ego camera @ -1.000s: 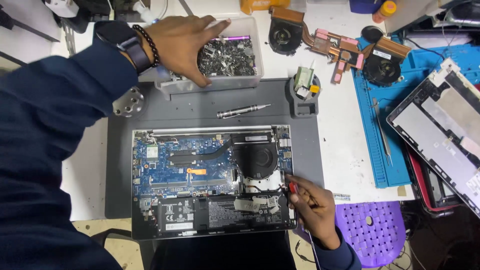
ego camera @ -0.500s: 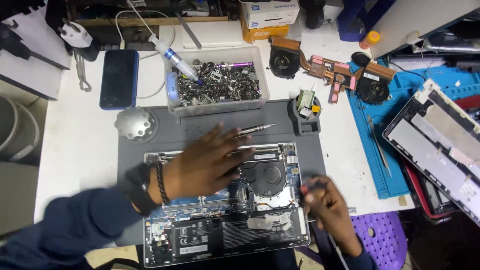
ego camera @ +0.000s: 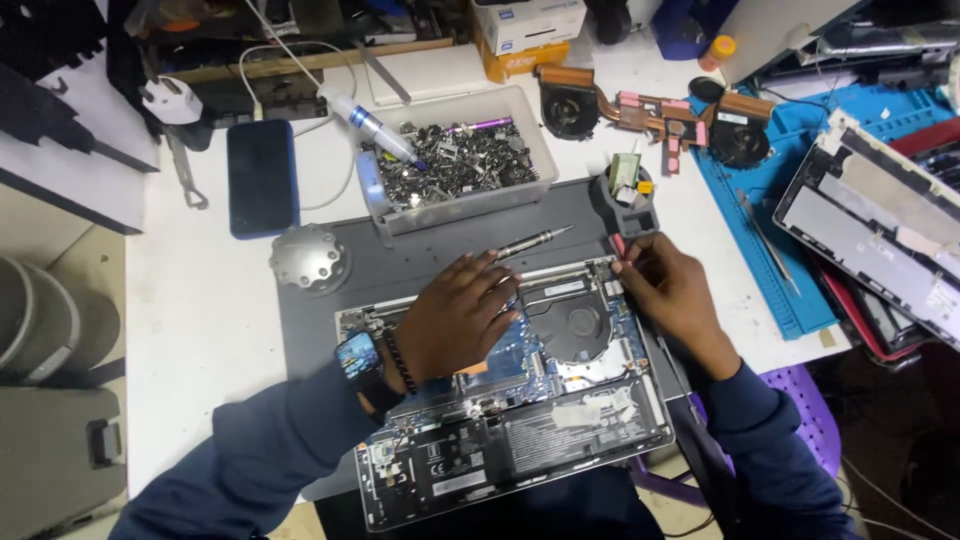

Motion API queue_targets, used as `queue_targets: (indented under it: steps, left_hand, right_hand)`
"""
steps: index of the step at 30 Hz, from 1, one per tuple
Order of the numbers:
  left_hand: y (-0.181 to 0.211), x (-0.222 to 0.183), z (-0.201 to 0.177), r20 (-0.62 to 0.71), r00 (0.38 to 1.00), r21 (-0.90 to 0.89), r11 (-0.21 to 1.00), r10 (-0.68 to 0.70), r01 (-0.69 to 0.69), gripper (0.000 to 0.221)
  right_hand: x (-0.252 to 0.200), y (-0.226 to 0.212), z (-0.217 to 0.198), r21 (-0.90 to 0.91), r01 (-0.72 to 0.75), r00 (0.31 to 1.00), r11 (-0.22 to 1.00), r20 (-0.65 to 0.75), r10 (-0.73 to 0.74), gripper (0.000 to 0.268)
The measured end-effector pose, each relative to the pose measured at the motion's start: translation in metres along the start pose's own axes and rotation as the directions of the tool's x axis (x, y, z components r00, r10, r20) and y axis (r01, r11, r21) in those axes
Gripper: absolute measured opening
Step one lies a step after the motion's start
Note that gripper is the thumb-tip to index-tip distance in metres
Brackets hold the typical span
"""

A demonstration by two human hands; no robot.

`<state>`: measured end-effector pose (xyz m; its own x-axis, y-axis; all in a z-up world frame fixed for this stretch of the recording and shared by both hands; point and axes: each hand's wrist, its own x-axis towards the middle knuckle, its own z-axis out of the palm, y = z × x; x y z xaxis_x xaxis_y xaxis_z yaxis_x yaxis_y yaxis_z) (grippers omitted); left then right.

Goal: Repairing a laptop by unscrewing components and disconnecting cables on the motherboard

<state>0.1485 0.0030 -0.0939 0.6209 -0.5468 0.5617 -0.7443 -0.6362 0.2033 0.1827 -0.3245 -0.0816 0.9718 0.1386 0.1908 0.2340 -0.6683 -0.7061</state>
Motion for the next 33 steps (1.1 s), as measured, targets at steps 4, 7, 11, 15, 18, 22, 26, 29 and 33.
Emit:
queue_targets:
  steps: [4,7,11,15,18,22,26,29,33]
  left_hand:
    - [-0.002,-0.006,0.007,-0.055,0.998,0.026,0.999,0.028,-0.027,0.040]
    - [-0.001,-0.003,-0.001,-0.042,0.999,-0.007,1.000,0.024,-0.024,0.037]
    - [-0.001,0.000,-0.005,-0.009,0.999,-0.034,0.999,0.036,-0.036,0.037]
    - [-0.001,-0.002,-0.003,0.027,0.999,-0.055,0.998,0.021,-0.020,0.038]
    - [0.000,-0.001,-0.008,0.061,0.998,-0.066,0.998,0.015,-0.011,0.038]
    - [0.001,0.001,-0.009,0.072,0.997,-0.080,0.997,0.009,-0.003,0.038]
    - [-0.002,-0.001,-0.005,0.075,0.997,-0.100,0.995,0.008,0.000,0.039]
    - [-0.001,0.000,-0.006,0.065,0.998,-0.100,0.995,0.019,-0.012,0.038]
    - [-0.001,-0.001,-0.008,0.043,0.999,-0.115,0.993,0.013,-0.008,0.038]
  right_hand:
    - [-0.001,-0.011,-0.004,-0.086,0.079,0.997,0.993,-0.011,-0.080,0.025]
    - [0.000,-0.023,-0.012,-0.106,0.186,0.982,0.977,0.021,-0.185,0.025]
    - [0.002,-0.047,-0.037,-0.152,0.325,0.944,0.933,0.119,-0.309,0.026]
    - [0.000,-0.072,-0.059,-0.086,0.317,0.901,0.945,0.340,-0.271,0.039]
    - [0.002,-0.057,-0.062,-0.075,0.322,0.886,0.944,0.375,-0.273,0.053]
    - [0.010,-0.048,-0.063,-0.186,0.280,0.938,0.942,0.263,-0.227,0.059]
    - [0.048,-0.018,-0.065,-0.370,0.230,0.965,0.900,-0.030,-0.259,0.038]
    - [0.082,-0.011,-0.053,-0.395,0.306,0.922,0.866,-0.104,-0.373,0.030]
    - [0.121,0.010,-0.022,-0.476,0.388,0.890,0.789,-0.029,-0.455,0.026]
